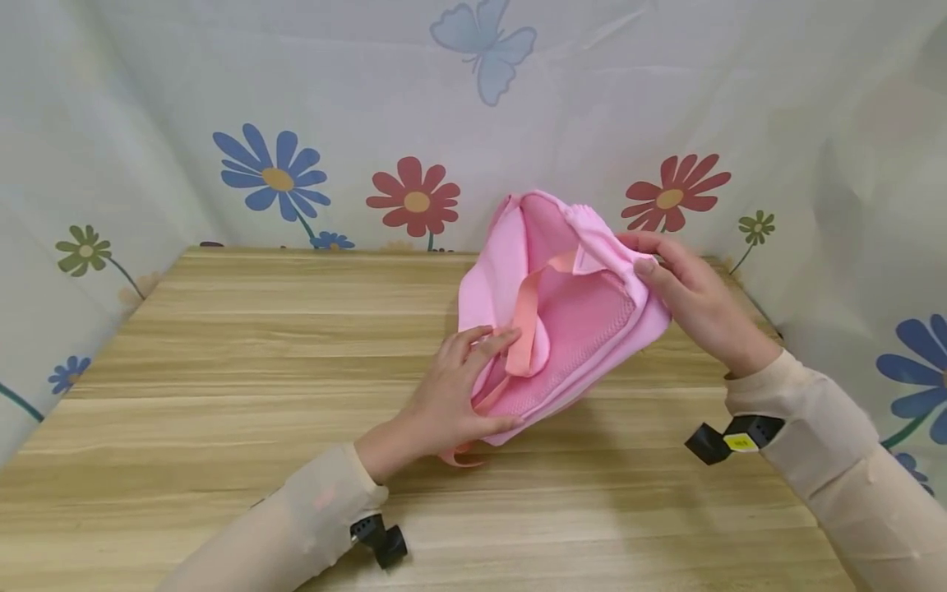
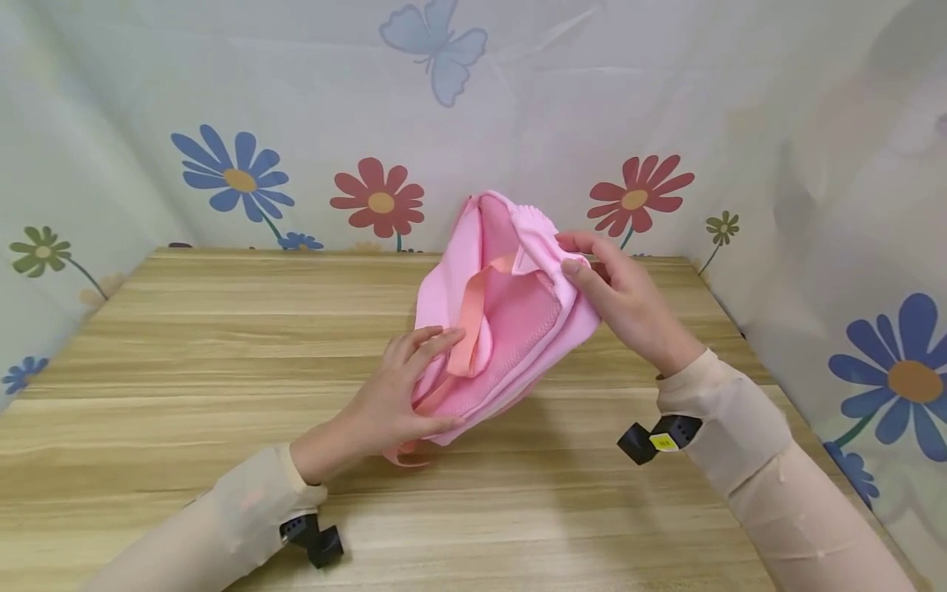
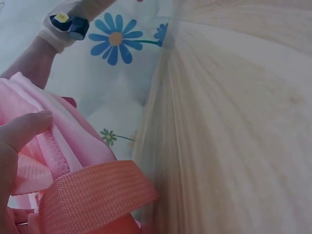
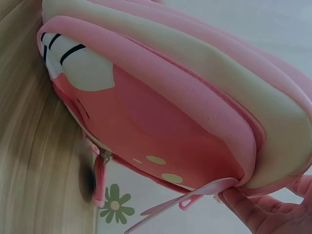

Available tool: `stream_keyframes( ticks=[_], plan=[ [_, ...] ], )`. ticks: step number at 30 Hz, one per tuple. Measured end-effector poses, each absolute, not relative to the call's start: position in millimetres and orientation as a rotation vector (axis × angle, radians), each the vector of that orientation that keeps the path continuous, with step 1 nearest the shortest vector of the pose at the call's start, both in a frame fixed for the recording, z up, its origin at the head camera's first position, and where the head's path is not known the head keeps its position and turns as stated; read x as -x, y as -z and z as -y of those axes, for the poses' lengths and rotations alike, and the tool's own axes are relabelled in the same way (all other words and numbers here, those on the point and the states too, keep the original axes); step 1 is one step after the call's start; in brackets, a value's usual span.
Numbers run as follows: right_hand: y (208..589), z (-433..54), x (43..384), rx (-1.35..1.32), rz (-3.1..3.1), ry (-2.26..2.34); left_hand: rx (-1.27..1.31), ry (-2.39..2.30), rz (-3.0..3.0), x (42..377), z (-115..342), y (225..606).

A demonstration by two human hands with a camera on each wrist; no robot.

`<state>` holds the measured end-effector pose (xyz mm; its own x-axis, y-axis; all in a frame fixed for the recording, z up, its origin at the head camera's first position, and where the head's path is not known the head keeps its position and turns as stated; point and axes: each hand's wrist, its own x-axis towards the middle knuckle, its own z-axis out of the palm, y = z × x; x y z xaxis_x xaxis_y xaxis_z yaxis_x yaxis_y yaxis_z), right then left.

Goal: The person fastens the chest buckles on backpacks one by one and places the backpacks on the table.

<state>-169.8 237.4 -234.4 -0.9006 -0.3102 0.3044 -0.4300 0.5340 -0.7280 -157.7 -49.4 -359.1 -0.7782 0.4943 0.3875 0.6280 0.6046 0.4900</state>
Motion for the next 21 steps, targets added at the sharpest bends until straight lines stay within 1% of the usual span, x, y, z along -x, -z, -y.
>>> stream_keyframes(
  ticks=[5, 21],
  plan=[
    [246, -240, 170, -0.650, 2.608, -1.324, 0.931, 0.863, 2.672, 158, 53, 357],
    [280, -250, 163, -0.567, 2.607, -1.365, 0.950, 0.682, 2.809, 157, 57, 354]
  ],
)
